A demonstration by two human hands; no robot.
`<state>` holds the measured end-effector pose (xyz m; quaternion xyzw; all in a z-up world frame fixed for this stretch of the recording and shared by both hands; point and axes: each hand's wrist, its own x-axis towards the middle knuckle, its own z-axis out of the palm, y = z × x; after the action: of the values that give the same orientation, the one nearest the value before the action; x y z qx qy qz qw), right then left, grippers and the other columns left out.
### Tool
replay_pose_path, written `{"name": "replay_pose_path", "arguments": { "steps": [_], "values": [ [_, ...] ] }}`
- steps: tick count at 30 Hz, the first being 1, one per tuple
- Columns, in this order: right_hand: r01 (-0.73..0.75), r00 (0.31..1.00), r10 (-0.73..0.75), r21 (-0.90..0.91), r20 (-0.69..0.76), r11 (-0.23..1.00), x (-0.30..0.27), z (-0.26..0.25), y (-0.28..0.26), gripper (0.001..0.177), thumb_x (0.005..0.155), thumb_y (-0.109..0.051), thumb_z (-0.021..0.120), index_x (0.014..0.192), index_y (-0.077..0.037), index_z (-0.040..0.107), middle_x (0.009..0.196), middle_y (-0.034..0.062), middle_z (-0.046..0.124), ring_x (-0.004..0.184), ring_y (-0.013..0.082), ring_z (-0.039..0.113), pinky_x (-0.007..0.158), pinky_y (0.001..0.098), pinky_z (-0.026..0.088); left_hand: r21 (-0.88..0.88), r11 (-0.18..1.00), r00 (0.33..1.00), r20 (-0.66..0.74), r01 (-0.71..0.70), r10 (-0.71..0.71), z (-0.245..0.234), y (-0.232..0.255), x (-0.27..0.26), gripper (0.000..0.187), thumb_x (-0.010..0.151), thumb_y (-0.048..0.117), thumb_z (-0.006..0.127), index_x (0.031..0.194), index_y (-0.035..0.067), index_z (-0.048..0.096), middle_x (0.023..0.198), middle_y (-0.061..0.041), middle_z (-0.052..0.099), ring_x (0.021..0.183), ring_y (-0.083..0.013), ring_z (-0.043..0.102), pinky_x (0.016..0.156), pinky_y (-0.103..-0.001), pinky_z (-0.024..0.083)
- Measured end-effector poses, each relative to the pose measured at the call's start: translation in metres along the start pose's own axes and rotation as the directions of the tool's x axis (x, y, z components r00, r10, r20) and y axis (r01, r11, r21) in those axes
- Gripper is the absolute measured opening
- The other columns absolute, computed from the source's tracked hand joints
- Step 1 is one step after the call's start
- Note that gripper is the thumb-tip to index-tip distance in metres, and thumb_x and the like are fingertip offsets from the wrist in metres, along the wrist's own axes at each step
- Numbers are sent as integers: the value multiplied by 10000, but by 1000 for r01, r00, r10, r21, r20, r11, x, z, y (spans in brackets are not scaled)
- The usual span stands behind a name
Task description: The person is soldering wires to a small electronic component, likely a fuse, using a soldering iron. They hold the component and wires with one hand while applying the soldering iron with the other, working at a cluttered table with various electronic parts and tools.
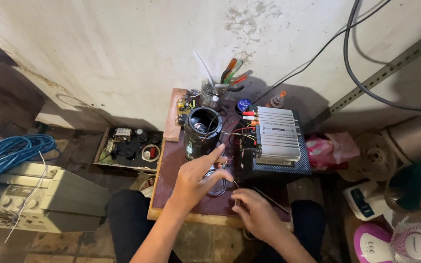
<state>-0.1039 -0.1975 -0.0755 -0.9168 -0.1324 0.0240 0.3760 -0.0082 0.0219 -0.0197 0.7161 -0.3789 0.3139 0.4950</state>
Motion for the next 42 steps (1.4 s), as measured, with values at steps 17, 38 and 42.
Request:
{"name": "replay_pose_path", "arguments": {
  "steps": [17, 38, 42],
  "values": [
    [344, 792, -400, -204, -461, 917, 19, -45, -66, 203, 938, -6, 662, 1133, 36, 702, 1120, 204, 698, 1029, 311, 714, 947, 387, 585, -42, 995, 996, 26, 90, -89, -1, 0, 6, 702, 876, 165, 901, 1469, 72, 537, 1022, 3, 799, 633, -65, 371, 615, -191, 467],
    [526, 733, -575, -233, -365, 818, 89, -88, -95, 84, 925, -21, 684, 907, -65, 753, 985, 86, 714, 752, 319, 726, 616, 370, 612, -342, 867, 930, 67, 362, -362, -3, 16, 27, 856, 707, 39, 907, 1469, -16, 521, 1083, -139, 802, 927, -299, 800, 854, -398, 629],
    [484, 777, -498, -140, -385, 864, 89, -85, -94, 89, 914, -7, 701, 914, -81, 752, 1005, 98, 709, 751, 334, 743, 621, 393, 623, -245, 908, 938, 18, 340, -346, -2, 13, 22, 689, 768, 63, 882, 1403, 18, 617, 988, -73, 826, 879, -235, 809, 839, -352, 622]
  ]
}}
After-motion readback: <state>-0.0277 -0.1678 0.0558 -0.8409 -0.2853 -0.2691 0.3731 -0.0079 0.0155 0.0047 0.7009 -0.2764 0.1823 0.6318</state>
